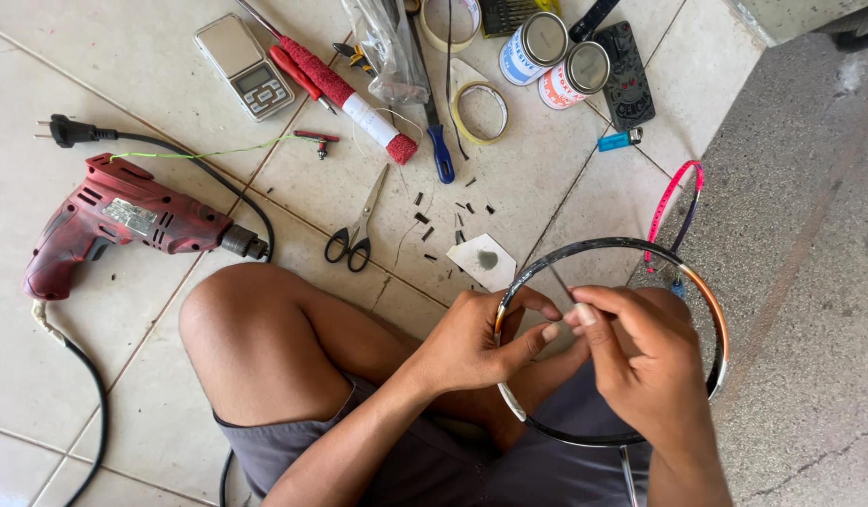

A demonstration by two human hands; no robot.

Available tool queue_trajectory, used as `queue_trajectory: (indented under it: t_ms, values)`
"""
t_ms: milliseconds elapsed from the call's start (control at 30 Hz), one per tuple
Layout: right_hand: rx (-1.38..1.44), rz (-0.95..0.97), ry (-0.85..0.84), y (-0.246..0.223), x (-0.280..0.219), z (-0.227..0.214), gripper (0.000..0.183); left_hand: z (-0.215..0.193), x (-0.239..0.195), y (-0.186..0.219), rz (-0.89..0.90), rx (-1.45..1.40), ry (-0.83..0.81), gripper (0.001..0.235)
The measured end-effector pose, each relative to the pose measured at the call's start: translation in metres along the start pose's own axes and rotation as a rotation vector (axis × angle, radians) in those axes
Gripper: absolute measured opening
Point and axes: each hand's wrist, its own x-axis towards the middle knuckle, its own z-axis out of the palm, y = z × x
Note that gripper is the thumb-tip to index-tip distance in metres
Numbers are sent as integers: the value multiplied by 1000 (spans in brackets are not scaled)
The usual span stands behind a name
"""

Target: The person sits on the floor and uses a small metal tool to scrape and clean the surface of a badminton racket frame. They repeatedly scrape along the frame's edge, removing material and occasionally rotating the frame to access different sections.

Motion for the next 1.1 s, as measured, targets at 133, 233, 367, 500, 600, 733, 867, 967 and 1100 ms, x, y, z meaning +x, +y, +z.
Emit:
queue_trajectory:
  t_ms: [133, 233, 367, 500, 600, 733, 867, 967, 1100]
  values:
    - [19, -48, -28, 1, 9, 1, 16, 0, 0, -2, -33, -10, -4, 13]
    - [18, -57, -10, 6, 11, 2, 14, 2, 0, -8, -4, 9, -5, 14]
    - [-45, -102, -21, 11, 12, 5, 11, 4, 0, -12, -34, -1, -2, 15]
    - [-23, -159, -4, 3, 19, 0, 12, 3, -1, -12, -55, -40, -4, 17]
    - [323, 131, 130, 10, -13, -6, 10, -3, -1, -7, -121, -63, 15, 18]
    - [665, 136, 492, 69, -40, -20, 17, -29, -8, -21, -229, -56, 121, 20]
    - [585, 424, 582, 99, -3, -18, 19, -58, -11, -13, -309, 14, 245, 30]
    - [448, 452, 339, 138, 16, 27, 22, -69, -12, -14, -289, 2, 282, 33]
    - [444, 654, 1, 151, 27, 100, 22, -74, -11, -21, -203, 3, 292, 33]
